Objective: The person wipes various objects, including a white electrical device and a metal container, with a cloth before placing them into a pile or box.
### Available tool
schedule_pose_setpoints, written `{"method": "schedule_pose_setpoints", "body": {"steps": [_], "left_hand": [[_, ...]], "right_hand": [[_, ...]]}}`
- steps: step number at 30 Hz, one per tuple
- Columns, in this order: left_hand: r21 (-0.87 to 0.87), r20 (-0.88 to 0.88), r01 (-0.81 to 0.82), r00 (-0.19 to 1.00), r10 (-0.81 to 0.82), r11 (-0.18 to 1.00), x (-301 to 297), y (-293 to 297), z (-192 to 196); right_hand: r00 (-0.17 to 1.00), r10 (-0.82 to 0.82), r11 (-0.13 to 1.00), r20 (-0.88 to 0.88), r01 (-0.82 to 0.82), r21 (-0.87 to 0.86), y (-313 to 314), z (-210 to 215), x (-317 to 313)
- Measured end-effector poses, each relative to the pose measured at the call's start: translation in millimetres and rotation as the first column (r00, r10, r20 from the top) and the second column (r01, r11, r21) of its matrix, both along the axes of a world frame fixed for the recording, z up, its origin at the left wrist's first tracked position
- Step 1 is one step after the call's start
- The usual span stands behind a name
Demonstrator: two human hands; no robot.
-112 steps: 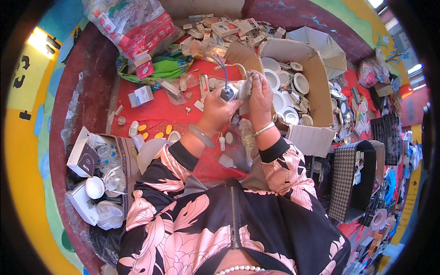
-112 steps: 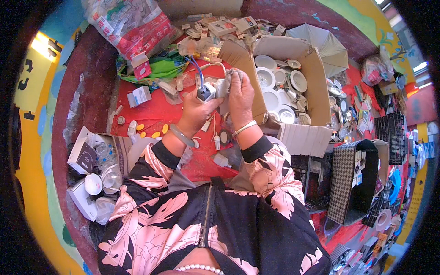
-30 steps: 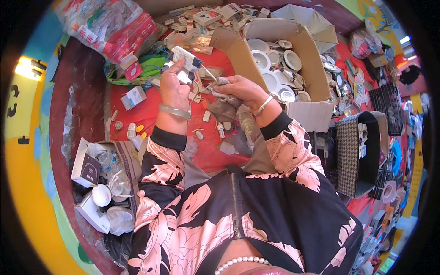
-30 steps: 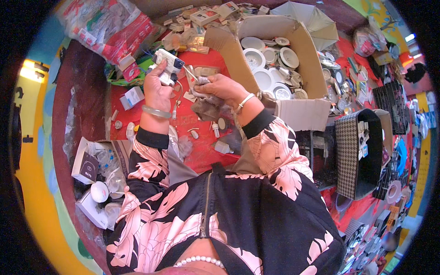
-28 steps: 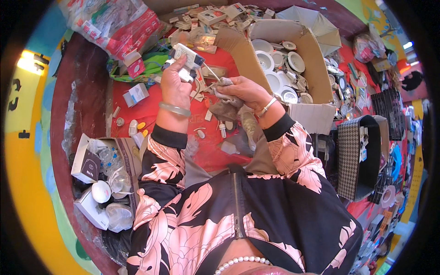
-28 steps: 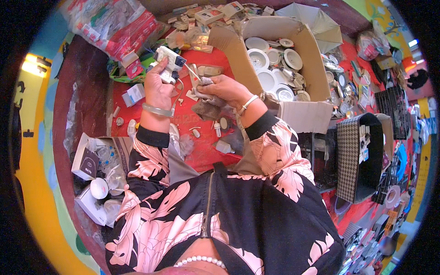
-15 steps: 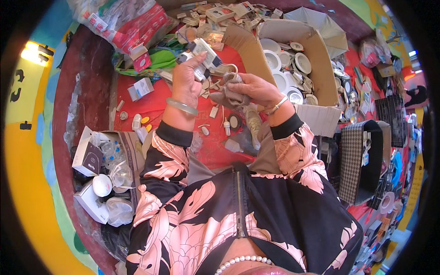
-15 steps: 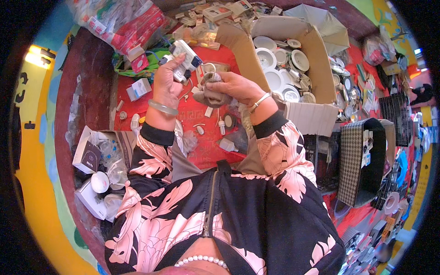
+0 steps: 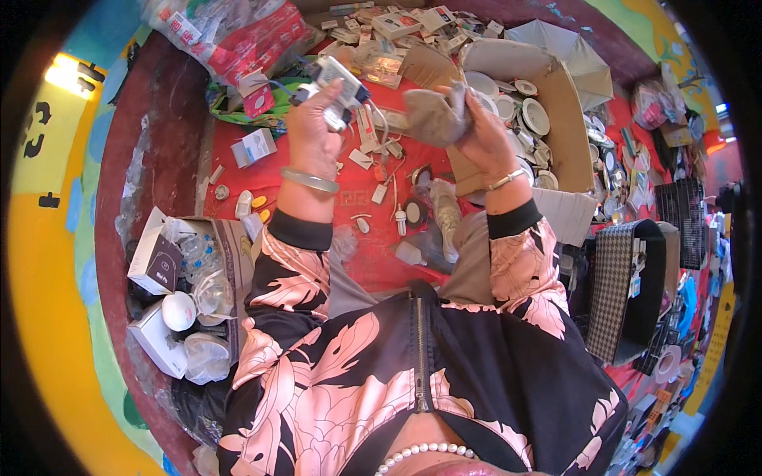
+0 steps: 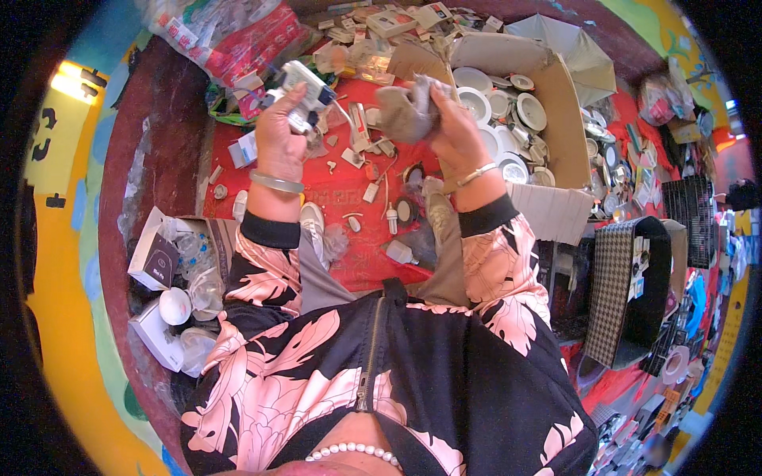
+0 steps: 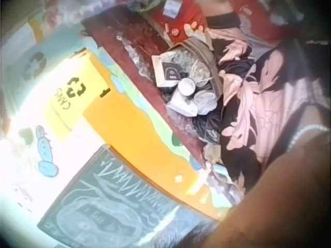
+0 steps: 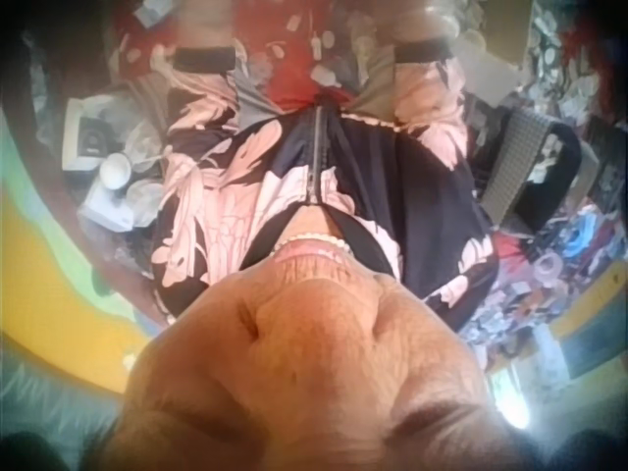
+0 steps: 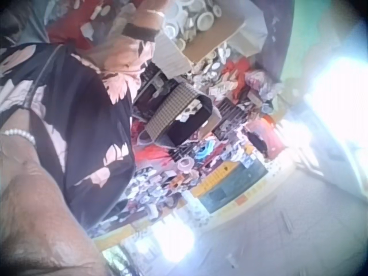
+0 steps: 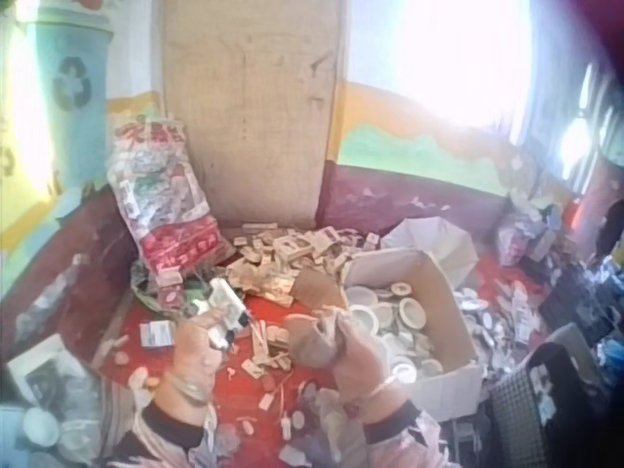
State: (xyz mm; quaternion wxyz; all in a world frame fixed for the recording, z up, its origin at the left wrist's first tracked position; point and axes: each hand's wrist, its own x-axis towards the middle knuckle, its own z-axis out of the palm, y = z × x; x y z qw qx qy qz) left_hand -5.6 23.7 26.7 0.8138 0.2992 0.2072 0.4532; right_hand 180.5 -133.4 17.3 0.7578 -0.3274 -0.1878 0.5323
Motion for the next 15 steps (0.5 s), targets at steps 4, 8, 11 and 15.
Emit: {"method": "schedule_pose_setpoints", "body": {"steps": [4, 8, 11, 15], "left_hand": [[0.077, -0.013, 0.007, 1.000, -0.006, 0.997, 27.2, -27.0, -11.3], [0.057, -0.083, 0.097, 0.992, -0.092, 0.994, 33.0, -46.8, -8.1], [-0.075, -0.036, 0.249, 0.967, -0.252, 0.966, 32.2, -34.2, -19.1], [-0.166, -0.041, 0.391, 0.915, -0.402, 0.905, 30.9, -24.1, -25.8]], "right_hand": [[0.971, 0.192, 0.980, 0.140, -0.182, -0.084, 12.4, 2.8, -41.3], [0.914, 0.195, 0.962, 0.356, -0.108, -0.251, 21.4, -13.5, -48.0], [0.876, 0.232, 0.937, 0.423, -0.085, -0.338, 17.7, -6.2, -40.1], [0.895, 0.292, 0.899, 0.337, -0.136, -0.417, 9.4, 4.9, -36.8]]}}
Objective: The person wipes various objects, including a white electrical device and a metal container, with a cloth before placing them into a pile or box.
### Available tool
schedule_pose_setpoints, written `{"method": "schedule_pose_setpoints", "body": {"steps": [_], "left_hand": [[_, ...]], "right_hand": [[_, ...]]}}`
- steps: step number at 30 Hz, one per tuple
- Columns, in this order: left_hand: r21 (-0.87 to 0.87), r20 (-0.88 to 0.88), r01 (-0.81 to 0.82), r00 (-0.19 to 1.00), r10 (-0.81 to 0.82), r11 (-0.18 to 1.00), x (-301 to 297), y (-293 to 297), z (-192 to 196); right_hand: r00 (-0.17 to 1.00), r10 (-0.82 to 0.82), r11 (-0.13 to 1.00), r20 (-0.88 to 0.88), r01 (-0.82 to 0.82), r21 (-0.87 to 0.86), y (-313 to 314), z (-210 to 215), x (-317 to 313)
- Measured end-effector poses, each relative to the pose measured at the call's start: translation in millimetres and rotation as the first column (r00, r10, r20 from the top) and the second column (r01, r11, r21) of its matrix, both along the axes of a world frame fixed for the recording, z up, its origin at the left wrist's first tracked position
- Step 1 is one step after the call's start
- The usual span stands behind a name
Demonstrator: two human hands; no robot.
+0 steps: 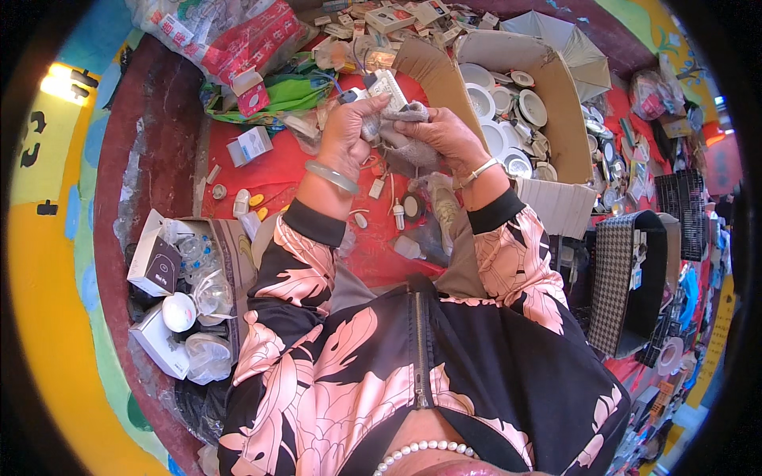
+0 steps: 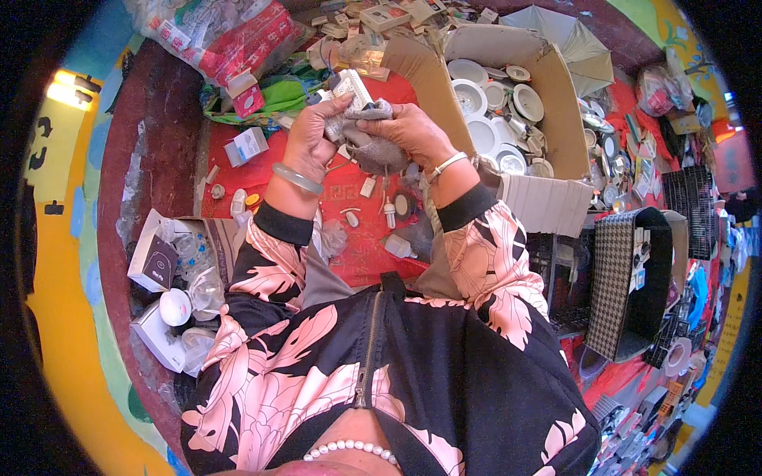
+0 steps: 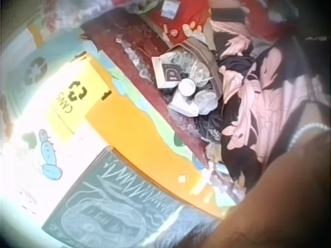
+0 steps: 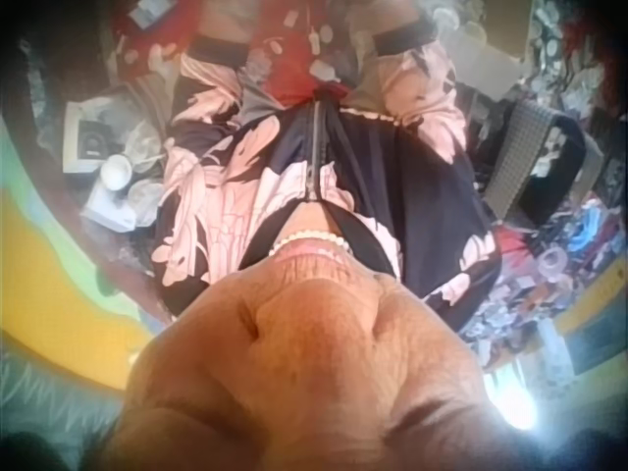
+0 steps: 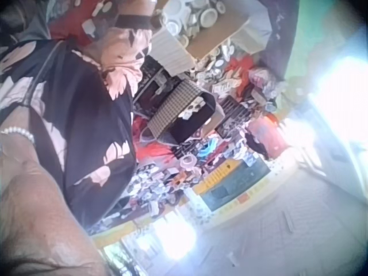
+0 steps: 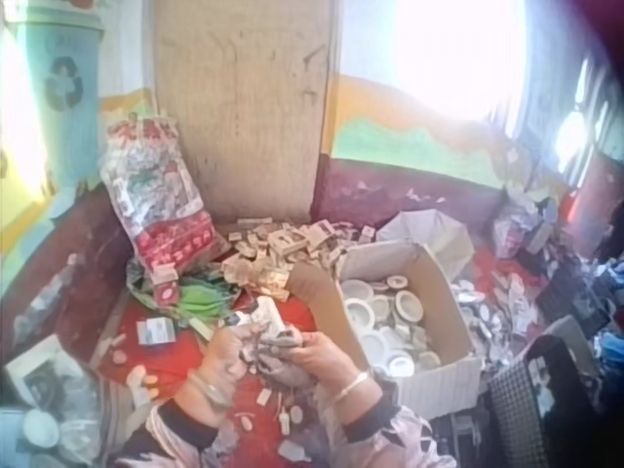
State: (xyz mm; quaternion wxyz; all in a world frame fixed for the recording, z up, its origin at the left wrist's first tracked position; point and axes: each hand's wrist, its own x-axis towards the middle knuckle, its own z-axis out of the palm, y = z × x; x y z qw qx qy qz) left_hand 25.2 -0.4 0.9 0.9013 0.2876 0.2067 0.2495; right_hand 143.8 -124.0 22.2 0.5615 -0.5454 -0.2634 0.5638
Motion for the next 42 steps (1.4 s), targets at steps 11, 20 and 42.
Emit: {"method": "schedule_pose_setpoints", "body": {"steps": [11, 20, 42], "left_hand": [[0.055, 0.013, -0.031, 0.999, 0.030, 0.998, 1.0, -2.0, -3.6], [0.020, -0.015, -0.130, 0.991, 0.130, 0.991, -9.5, 2.4, 12.9], [0.009, 0.122, -0.353, 0.929, 0.349, 0.936, -54.3, 44.5, 36.9]], "right_hand": [[0.988, 0.102, 0.994, -0.115, -0.097, 0.051, -1.6, -7.8, 6.9], [0.993, 0.115, 0.992, 0.039, -0.113, -0.054, -5.2, -12.0, -5.0], [0.959, 0.150, 0.987, -0.239, -0.132, 0.089, -26.5, -5.7, -27.8]]}}
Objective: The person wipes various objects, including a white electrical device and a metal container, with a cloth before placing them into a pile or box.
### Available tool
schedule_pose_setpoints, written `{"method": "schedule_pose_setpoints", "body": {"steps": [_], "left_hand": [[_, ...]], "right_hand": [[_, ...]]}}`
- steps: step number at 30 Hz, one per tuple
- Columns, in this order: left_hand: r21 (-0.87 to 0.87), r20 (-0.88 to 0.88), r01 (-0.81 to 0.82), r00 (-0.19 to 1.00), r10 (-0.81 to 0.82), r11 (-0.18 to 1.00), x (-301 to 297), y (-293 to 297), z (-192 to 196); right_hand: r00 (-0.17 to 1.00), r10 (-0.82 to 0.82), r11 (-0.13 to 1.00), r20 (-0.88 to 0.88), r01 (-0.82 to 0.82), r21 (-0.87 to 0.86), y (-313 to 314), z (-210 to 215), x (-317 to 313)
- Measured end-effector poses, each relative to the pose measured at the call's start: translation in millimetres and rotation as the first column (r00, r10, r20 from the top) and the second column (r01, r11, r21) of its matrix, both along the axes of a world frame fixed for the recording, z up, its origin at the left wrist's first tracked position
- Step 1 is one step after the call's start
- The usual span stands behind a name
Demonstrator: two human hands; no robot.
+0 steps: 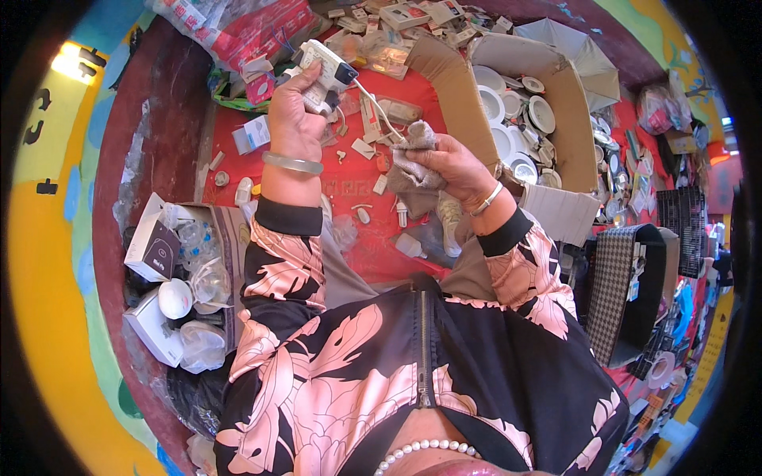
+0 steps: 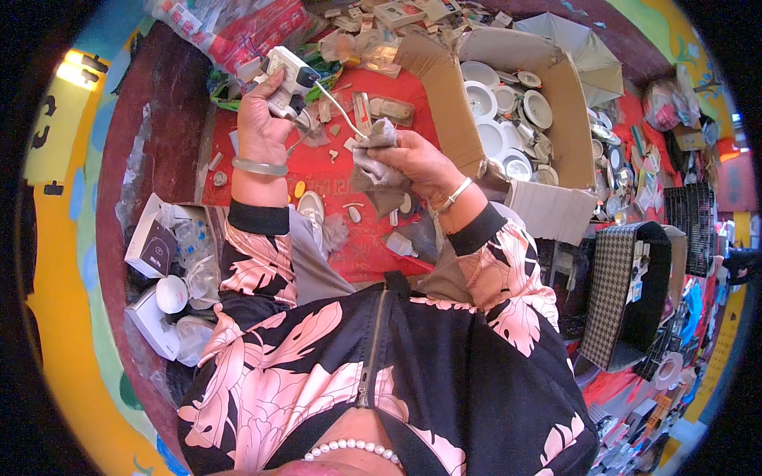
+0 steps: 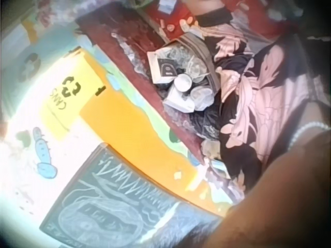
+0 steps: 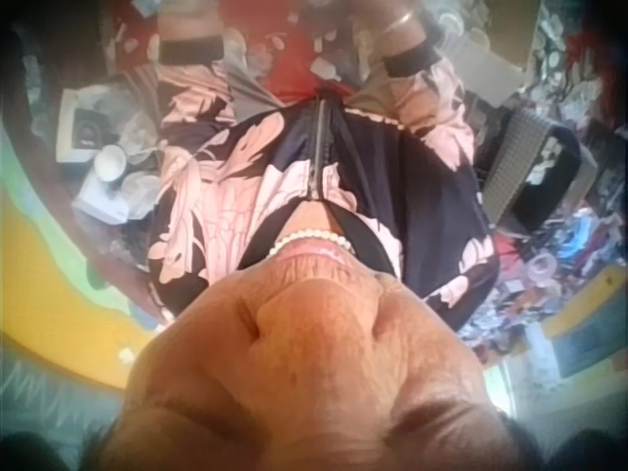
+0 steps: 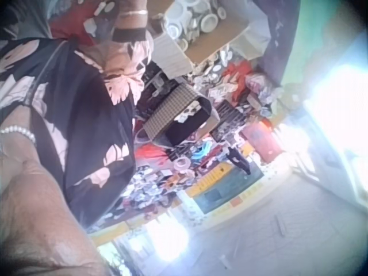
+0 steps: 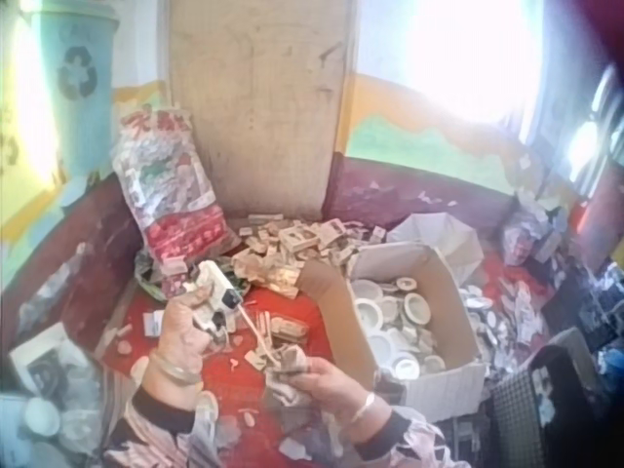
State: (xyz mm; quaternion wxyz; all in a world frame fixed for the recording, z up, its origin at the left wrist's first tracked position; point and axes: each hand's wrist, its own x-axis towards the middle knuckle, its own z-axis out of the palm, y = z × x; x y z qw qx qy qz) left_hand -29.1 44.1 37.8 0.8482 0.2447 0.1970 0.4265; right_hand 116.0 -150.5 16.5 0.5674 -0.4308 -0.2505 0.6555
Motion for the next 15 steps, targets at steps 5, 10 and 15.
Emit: {"method": "schedule_pose_setpoints", "body": {"steps": [5, 10, 15], "left_hand": [[-0.026, -0.043, 0.003, 0.999, -0.004, 1.000, 4.9, 1.3, -7.5], [-0.023, -0.039, -0.019, 0.999, 0.018, 1.000, 8.0, -1.7, -9.4], [-0.036, -0.001, -0.040, 0.999, 0.040, 0.999, 7.7, -2.5, -11.8]], "right_hand": [[0.985, -0.084, 0.990, 0.150, 0.100, -0.099, 3.4, 0.0, -4.5], [0.986, -0.138, 0.979, 0.098, 0.151, -0.137, 5.6, 0.7, 2.1], [0.976, -0.205, 0.977, -0.078, 0.199, -0.080, 8.3, -4.9, 2.2]]}}
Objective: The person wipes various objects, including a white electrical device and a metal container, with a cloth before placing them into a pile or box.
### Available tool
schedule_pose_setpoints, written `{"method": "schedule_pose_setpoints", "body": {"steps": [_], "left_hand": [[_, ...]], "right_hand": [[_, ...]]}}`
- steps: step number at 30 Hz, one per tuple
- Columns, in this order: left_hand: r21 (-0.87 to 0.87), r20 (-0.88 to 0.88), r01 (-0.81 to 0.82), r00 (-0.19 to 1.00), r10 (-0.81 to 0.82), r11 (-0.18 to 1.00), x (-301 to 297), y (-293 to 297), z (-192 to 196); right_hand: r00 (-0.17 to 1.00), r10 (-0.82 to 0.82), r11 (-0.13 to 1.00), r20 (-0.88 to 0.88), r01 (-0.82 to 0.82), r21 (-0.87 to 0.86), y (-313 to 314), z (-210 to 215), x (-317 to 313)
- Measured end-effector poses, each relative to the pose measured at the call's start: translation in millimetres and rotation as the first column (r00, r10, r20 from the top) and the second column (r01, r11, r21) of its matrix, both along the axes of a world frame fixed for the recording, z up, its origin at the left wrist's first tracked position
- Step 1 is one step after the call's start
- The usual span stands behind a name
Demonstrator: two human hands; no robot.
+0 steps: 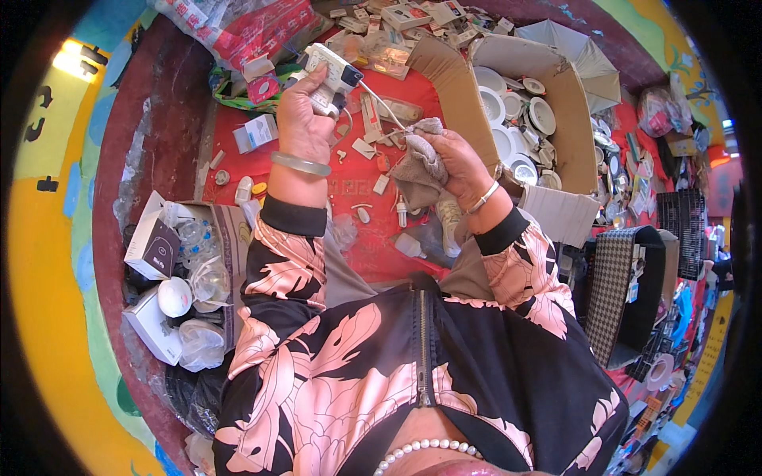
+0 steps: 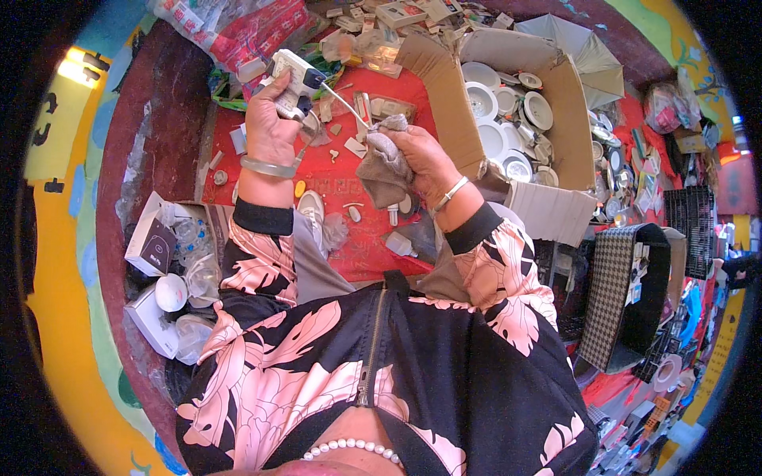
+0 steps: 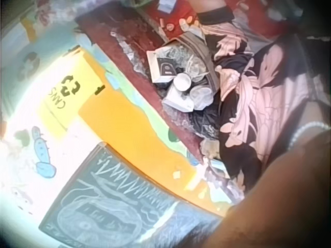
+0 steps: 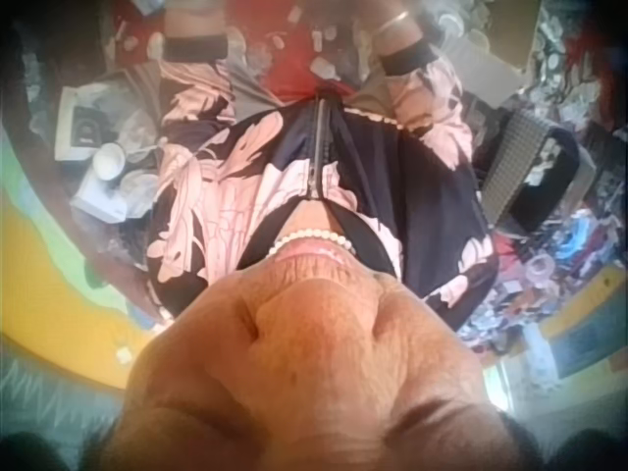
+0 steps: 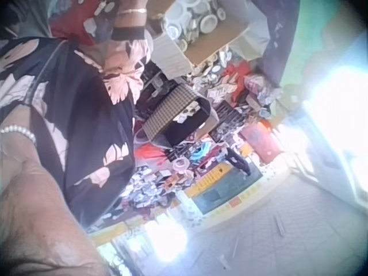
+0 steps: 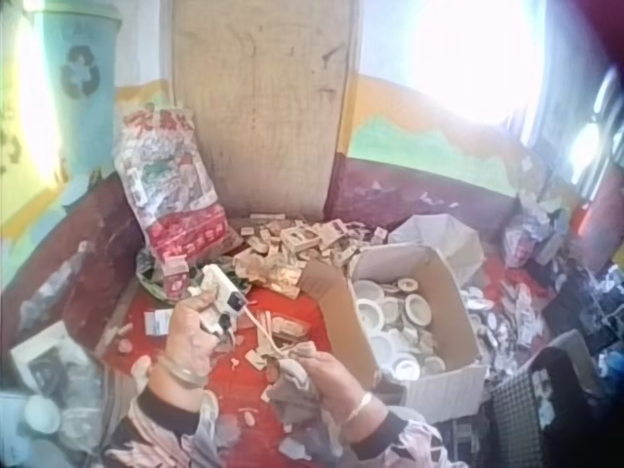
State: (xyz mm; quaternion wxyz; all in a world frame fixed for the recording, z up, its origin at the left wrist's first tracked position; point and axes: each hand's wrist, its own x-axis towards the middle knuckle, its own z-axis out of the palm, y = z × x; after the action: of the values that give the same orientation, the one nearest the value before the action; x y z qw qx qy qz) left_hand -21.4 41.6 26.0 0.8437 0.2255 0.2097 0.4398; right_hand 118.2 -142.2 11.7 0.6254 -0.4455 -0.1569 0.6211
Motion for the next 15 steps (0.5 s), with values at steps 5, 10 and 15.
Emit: {"method": "schedule_pose_setpoints", "body": {"steps": [5, 10, 15], "left_hand": [[0.009, 0.022, -0.063, 0.998, 0.063, 0.998, -0.2, -1.6, 3.4], [0.069, 0.060, -0.221, 0.974, 0.218, 0.973, -24.9, 37.5, 0.0], [0.019, 0.022, -0.220, 0.975, 0.220, 0.975, -29.6, 35.6, 2.3]], "right_hand": [[0.996, -0.016, 1.000, -0.087, 0.016, 0.001, 0.6, -4.3, -0.3], [0.985, 0.033, 0.981, 0.167, -0.001, -0.192, -5.7, -24.0, 13.8], [0.991, -0.081, 0.997, 0.106, 0.080, 0.011, -6.4, -18.1, 34.9]]}}
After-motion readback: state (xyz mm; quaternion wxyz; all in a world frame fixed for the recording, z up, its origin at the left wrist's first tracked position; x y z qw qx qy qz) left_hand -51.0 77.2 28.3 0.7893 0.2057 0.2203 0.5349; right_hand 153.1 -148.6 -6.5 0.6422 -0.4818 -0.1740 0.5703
